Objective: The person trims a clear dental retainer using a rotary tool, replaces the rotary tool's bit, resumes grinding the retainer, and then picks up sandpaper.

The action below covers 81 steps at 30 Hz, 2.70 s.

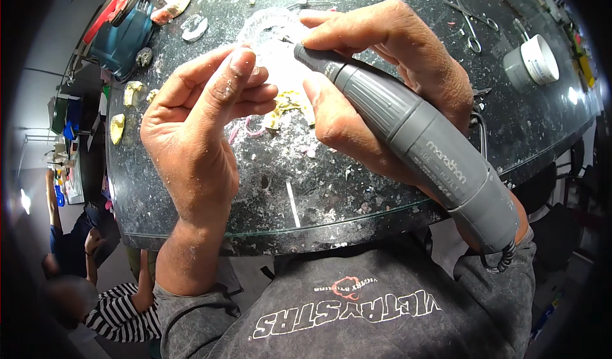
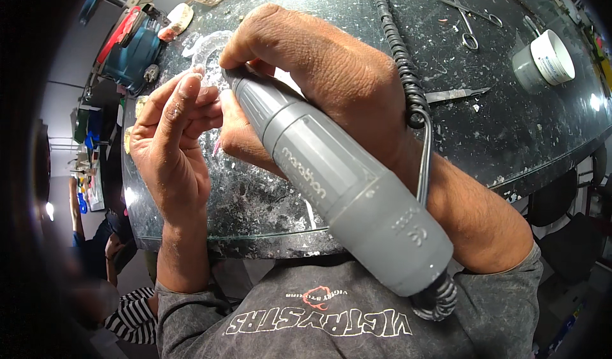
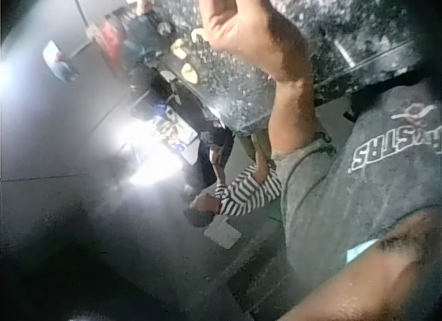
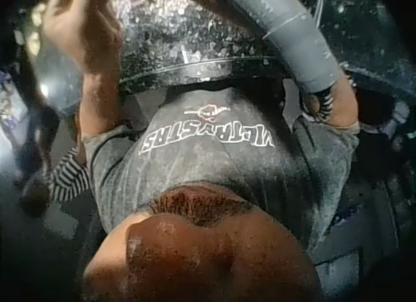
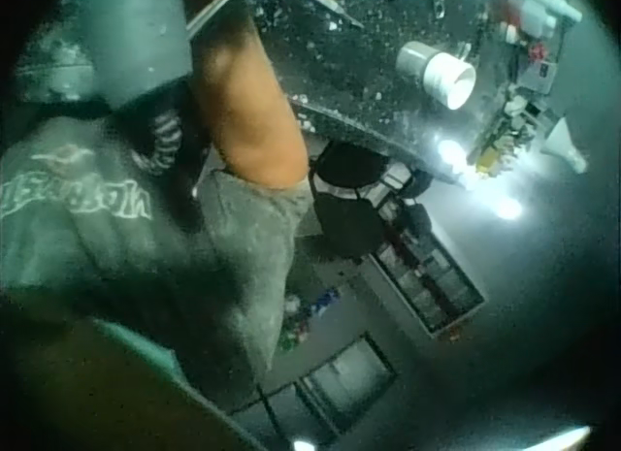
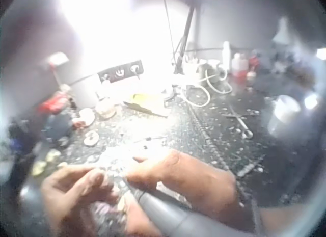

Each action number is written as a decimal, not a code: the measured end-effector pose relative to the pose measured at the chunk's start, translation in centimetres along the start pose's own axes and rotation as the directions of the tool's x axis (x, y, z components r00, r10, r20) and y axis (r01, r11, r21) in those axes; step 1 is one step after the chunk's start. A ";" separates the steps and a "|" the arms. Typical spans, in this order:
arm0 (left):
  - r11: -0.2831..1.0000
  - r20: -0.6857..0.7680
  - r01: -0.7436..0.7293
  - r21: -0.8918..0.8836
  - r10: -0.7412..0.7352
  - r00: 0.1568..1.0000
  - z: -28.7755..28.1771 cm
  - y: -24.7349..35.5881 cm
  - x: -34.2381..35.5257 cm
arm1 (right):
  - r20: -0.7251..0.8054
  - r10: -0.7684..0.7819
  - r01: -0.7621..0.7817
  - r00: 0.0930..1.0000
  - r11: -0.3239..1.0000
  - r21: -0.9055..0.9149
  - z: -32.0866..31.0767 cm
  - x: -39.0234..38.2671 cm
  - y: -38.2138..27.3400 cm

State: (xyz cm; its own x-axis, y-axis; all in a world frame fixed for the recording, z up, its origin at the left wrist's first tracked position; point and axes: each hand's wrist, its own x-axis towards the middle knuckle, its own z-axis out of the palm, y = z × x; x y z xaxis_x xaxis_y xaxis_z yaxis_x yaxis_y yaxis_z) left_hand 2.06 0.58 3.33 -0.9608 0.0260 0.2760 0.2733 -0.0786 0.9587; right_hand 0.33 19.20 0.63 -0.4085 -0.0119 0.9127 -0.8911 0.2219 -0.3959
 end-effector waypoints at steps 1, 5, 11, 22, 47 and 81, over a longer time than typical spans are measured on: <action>1.000 -0.012 0.007 0.021 -0.007 1.000 0.0 0.0 0.0 | 0.010 -0.003 0.004 1.000 1.000 -0.019 -0.1 0.0 -0.1; 0.998 0.003 0.043 -0.040 -0.043 0.999 -0.2 0.0 0.0 | 0.000 0.108 -0.108 0.994 0.993 -0.045 -0.1 0.0 -0.6; 0.997 0.035 0.032 -0.072 -0.030 0.999 -0.4 -0.2 0.0 | -0.001 0.138 -0.138 0.990 0.989 -0.050 -0.2 0.1 -0.6; 0.996 0.075 -0.012 -0.090 0.019 0.997 -0.5 -0.5 -0.1 | 0.025 0.192 -0.191 0.981 0.981 -0.037 -0.8 0.3 -1.4; 0.996 0.092 -0.075 -0.055 0.080 0.993 -0.1 -0.5 -0.3 | 0.101 0.540 -0.550 0.835 0.819 0.165 -1.0 1.1 -3.1; 0.957 0.194 0.200 -0.212 -0.159 0.968 1.3 -2.4 -0.4 | 0.264 0.565 -0.594 0.782 0.803 0.041 -2.8 2.9 -4.4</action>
State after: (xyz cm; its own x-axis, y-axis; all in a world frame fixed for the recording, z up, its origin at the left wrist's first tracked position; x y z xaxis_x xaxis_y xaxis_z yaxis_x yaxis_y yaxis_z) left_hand 1.83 2.06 0.96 -0.9645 0.2310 0.1281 0.0598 -0.2813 0.9577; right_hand 3.62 20.92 5.29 -0.8750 -0.1412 0.4631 -0.4810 0.1449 -0.8647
